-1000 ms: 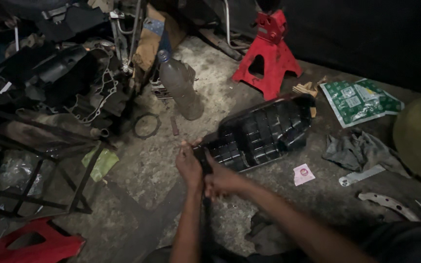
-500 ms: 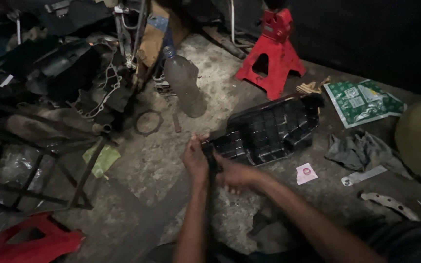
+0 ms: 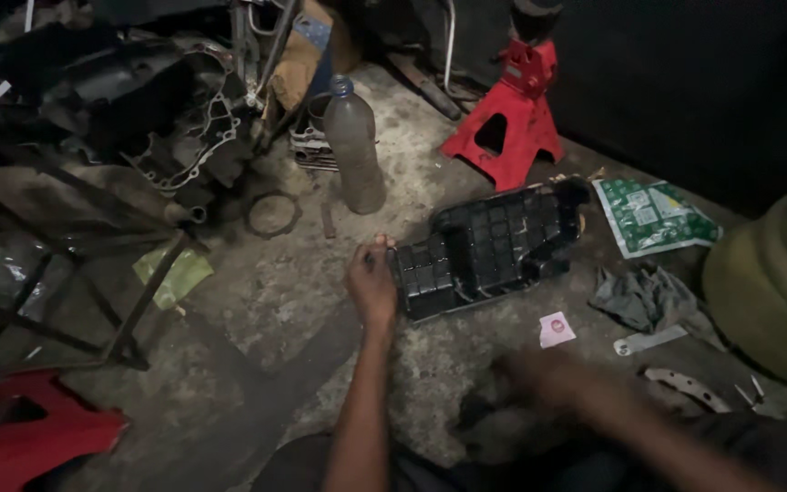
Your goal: The person wipes a black plastic car part with a cloth. They hold the component with one hand and use the cloth in the other hand to wipe the interior and exterior surfaces.
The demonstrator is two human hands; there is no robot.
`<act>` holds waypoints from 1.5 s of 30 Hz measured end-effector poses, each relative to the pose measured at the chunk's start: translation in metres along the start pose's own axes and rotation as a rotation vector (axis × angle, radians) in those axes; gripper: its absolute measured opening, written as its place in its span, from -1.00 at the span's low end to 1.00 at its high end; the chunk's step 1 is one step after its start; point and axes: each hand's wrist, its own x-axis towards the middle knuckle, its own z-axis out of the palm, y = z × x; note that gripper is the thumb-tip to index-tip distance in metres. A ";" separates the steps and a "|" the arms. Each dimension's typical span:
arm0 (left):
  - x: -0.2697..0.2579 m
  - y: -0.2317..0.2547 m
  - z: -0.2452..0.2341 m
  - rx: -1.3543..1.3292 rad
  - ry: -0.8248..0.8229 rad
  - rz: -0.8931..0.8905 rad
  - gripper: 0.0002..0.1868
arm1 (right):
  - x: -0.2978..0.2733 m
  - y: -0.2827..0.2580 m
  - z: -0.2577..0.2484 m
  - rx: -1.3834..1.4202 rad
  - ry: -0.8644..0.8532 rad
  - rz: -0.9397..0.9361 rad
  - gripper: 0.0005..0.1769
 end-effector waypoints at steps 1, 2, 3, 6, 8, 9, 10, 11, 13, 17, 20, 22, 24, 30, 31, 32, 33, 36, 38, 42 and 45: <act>0.002 -0.001 0.002 -0.025 0.000 0.011 -0.68 | -0.002 -0.010 0.011 -0.016 0.013 -0.062 -0.40; 0.004 -0.003 0.004 -0.050 0.001 0.022 -0.67 | -0.003 -0.023 0.021 -0.032 0.026 -0.124 -0.40; 0.004 -0.005 0.006 -0.077 0.000 0.030 -0.66 | -0.005 -0.036 0.030 -0.049 0.036 -0.183 -0.40; 0.001 -0.008 0.004 -0.100 -0.051 0.102 -0.71 | -0.019 -0.062 0.040 -0.096 0.059 -0.367 -0.38; 0.001 0.001 0.004 -0.182 -0.080 0.146 -0.69 | -0.019 -0.060 0.018 -0.163 0.134 -0.304 -0.64; -0.002 0.005 0.004 -0.221 -0.094 0.165 -0.66 | -0.017 -0.057 0.012 -0.195 0.167 -0.274 -0.70; -0.003 0.009 0.003 -0.090 -0.068 0.186 -0.63 | -0.012 -0.058 0.012 -0.163 0.182 -0.264 -0.69; -0.004 0.013 0.002 0.042 -0.046 0.204 -0.59 | -0.004 -0.057 0.014 -0.128 0.196 -0.251 -0.68; -0.003 0.019 0.000 0.173 -0.036 0.223 -0.55 | 0.011 -0.048 0.023 0.009 0.216 -0.309 -0.65; -0.005 0.017 0.001 0.137 -0.076 0.202 -0.58 | 0.036 -0.025 0.046 0.223 0.092 -0.364 -0.50; -0.001 0.010 0.003 0.128 -0.068 0.157 -0.61 | 0.040 -0.019 0.043 0.428 0.170 -0.551 -0.58; 0.000 0.008 0.005 0.122 -0.074 0.091 -0.61 | 0.029 -0.024 0.031 0.646 0.156 -0.501 -0.64; 0.003 0.010 0.003 0.111 -0.095 -0.004 -0.62 | 0.019 -0.033 0.010 0.865 -0.020 -0.176 -0.61; 0.002 0.028 -0.001 0.115 -0.073 0.048 -0.66 | 0.002 -0.044 -0.009 0.247 0.654 -0.272 -0.63; 0.002 0.030 -0.002 0.141 -0.094 0.036 -0.66 | 0.006 -0.038 -0.012 0.252 0.552 -0.197 -0.64; 0.002 0.031 -0.003 0.167 -0.114 0.025 -0.67 | 0.013 -0.028 -0.015 0.256 0.449 -0.122 -0.65; 0.001 0.032 -0.003 0.194 -0.138 0.013 -0.67 | 0.019 -0.017 -0.015 0.262 0.346 -0.045 -0.65; 0.001 0.030 -0.002 0.140 -0.100 0.124 -0.69 | 0.037 0.010 -0.009 0.126 0.426 -0.015 -0.69; 0.003 0.029 -0.002 0.151 -0.085 0.143 -0.68 | 0.043 0.026 -0.012 0.107 0.495 0.027 -0.64; 0.002 0.027 -0.002 0.146 -0.097 0.137 -0.68 | 0.047 0.016 -0.005 0.377 0.201 0.035 -0.64; 0.002 0.027 -0.002 0.161 -0.121 0.124 -0.65 | 0.039 -0.014 0.011 0.182 0.227 -0.333 -0.38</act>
